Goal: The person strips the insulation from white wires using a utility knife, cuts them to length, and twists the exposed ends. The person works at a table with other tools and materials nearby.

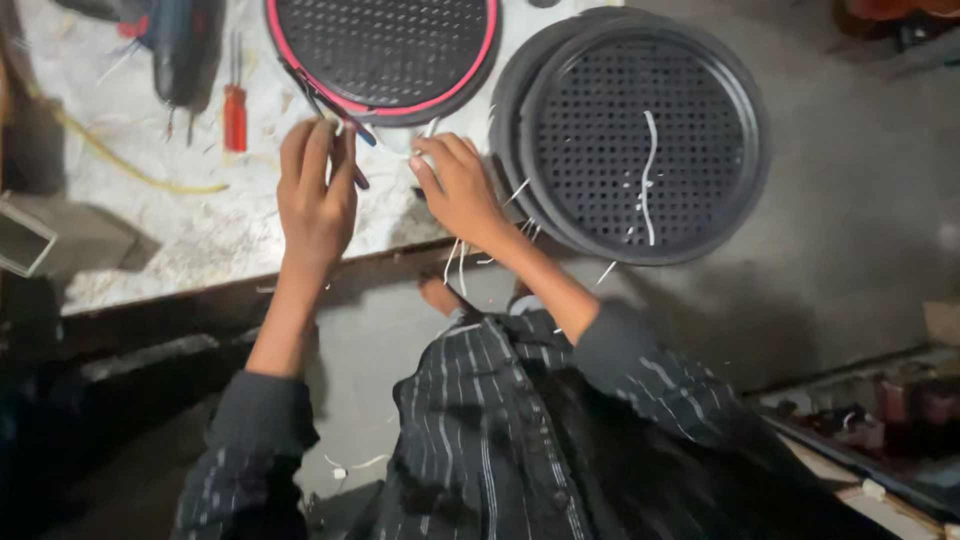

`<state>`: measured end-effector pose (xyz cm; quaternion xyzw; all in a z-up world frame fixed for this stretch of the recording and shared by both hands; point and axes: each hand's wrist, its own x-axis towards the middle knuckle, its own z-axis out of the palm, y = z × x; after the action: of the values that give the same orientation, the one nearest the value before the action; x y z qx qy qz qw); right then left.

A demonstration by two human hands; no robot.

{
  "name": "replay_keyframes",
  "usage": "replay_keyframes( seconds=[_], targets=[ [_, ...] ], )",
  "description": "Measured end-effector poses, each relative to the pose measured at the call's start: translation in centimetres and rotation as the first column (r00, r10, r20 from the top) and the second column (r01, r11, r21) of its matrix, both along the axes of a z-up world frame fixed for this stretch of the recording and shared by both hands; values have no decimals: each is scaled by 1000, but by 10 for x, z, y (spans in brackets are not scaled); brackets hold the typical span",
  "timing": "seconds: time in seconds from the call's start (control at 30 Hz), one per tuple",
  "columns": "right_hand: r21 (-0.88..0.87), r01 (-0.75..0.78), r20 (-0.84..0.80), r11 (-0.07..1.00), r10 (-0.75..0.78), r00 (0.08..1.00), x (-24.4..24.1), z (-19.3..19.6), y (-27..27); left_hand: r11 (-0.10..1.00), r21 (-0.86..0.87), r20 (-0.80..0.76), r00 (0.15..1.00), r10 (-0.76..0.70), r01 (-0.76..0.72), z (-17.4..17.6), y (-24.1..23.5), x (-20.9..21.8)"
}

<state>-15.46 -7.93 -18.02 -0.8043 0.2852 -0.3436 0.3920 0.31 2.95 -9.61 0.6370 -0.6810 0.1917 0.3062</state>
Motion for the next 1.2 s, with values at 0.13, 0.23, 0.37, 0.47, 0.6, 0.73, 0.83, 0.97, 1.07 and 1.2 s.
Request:
replay_keyframes(
  seconds=[0.13, 0.23, 0.37, 0.47, 0.6, 0.73, 0.83, 0.97, 1.07, 1.2],
  targets=[
    [732, -456, 535, 506, -12, 845, -53, 38, -24, 973, -63, -110, 967, -228, 223, 32, -8, -54],
    [758, -649, 651, 64, -140, 746, -128, 58, -43, 899, -211, -291, 853, -434, 385, 51, -36, -114],
    [573, -816, 796, 73, -284, 534, -209, 61, -43, 846, -201, -515, 682, -520, 494, 70, -74, -176],
    [497, -860, 839, 115, -318, 442, -256, 60, -56, 711, -196, -508, 550, -662, 675, 72, -103, -207],
    [489, -863, 862, 123, -218, 458, -310, 62, -94, 745, -104, -420, 650, -634, 659, 63, -140, -239],
    [583, -777, 813, 239, -154, 562, -346, 59, -135, 845, 3, -431, 763, -481, 534, 45, -174, -261],
    [562, -804, 820, 194, -260, 510, -357, 53, -174, 971, 118, -522, 845, -118, 209, 22, -180, -268],
    [608, -773, 770, 179, -369, 520, -377, 46, -195, 932, 344, -670, 665, 330, -116, -14, -154, -281],
    [640, -734, 766, 228, -257, 589, -385, 41, -196, 908, 369, -590, 705, 394, -197, -32, -131, -296],
    [691, -674, 721, 261, -313, 619, -396, 38, -176, 905, 388, -604, 694, 391, -173, -48, -131, -311]
  ],
)
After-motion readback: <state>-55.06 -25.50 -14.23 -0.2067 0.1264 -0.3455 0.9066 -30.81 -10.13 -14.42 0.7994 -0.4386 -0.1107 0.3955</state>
